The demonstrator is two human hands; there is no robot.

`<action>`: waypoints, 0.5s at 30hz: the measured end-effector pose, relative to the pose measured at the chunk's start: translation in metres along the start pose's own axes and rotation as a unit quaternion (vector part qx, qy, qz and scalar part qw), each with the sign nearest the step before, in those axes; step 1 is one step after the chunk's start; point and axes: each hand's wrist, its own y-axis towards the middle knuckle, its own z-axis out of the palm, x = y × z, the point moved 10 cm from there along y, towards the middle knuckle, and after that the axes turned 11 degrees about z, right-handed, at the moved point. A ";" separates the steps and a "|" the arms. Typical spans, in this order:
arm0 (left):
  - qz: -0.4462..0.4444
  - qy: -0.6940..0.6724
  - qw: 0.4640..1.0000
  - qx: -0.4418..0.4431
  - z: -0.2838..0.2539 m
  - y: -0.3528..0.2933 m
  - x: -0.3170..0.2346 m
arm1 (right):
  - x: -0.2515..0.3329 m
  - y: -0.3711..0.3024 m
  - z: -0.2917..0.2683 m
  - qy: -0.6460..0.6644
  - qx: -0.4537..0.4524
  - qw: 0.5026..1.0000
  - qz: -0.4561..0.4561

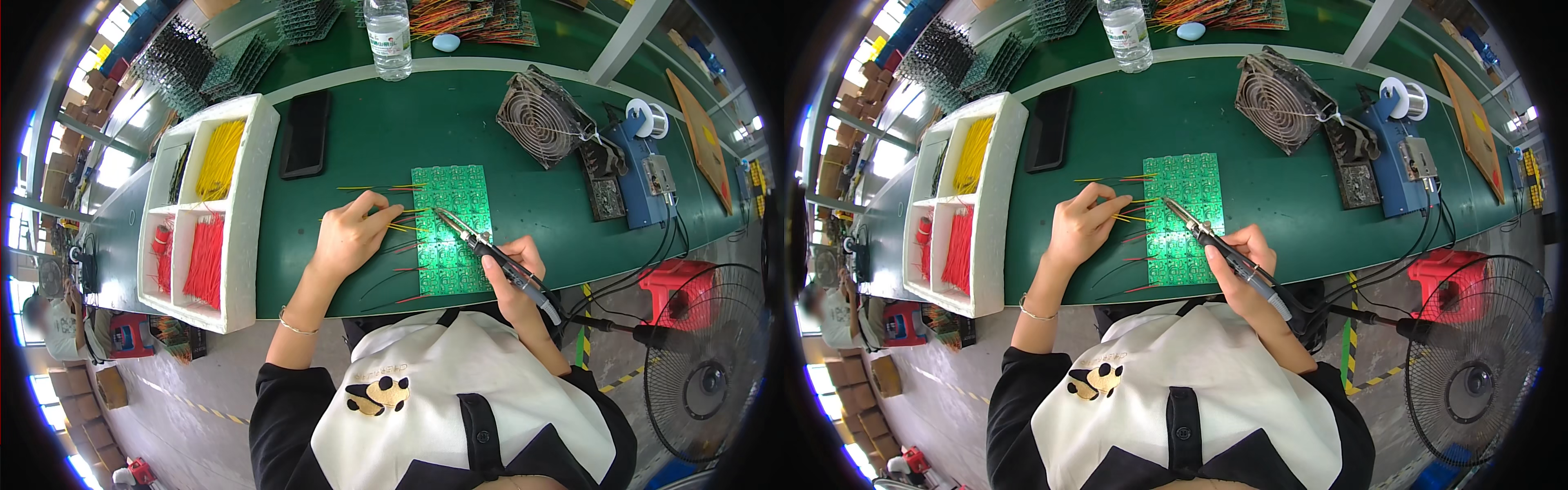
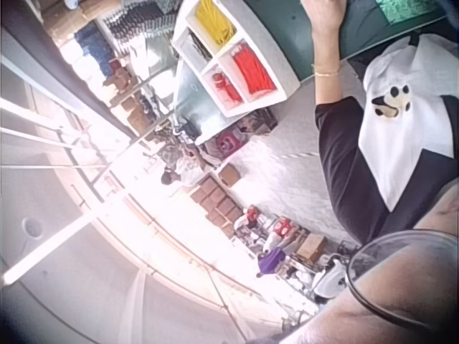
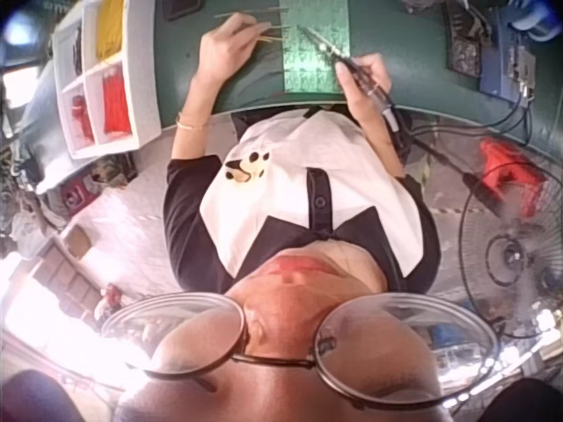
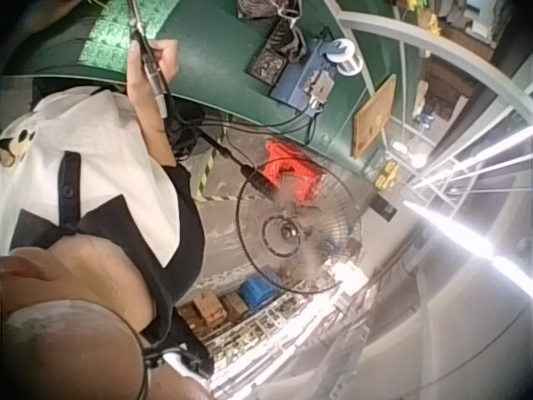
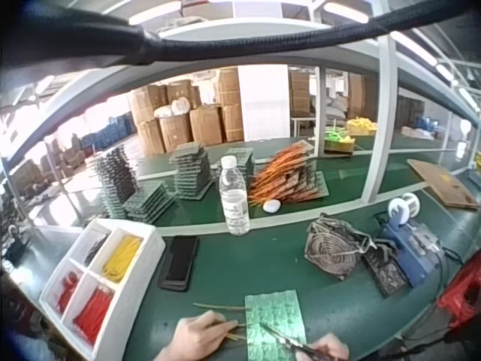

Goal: The person inserts electrical wires onto printed circuit boards, then solders them in place with a soldering iron.

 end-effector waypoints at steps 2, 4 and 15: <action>-0.001 0.003 1.000 0.003 0.000 0.000 0.000 | 0.000 0.000 0.001 0.000 0.002 1.000 -0.002; 0.001 0.003 1.000 0.002 0.000 0.000 -0.001 | 0.001 0.000 0.001 -0.001 0.002 1.000 -0.003; 0.001 0.011 1.000 -0.003 0.001 -0.002 0.000 | -0.001 -0.002 -0.001 0.004 -0.002 1.000 -0.011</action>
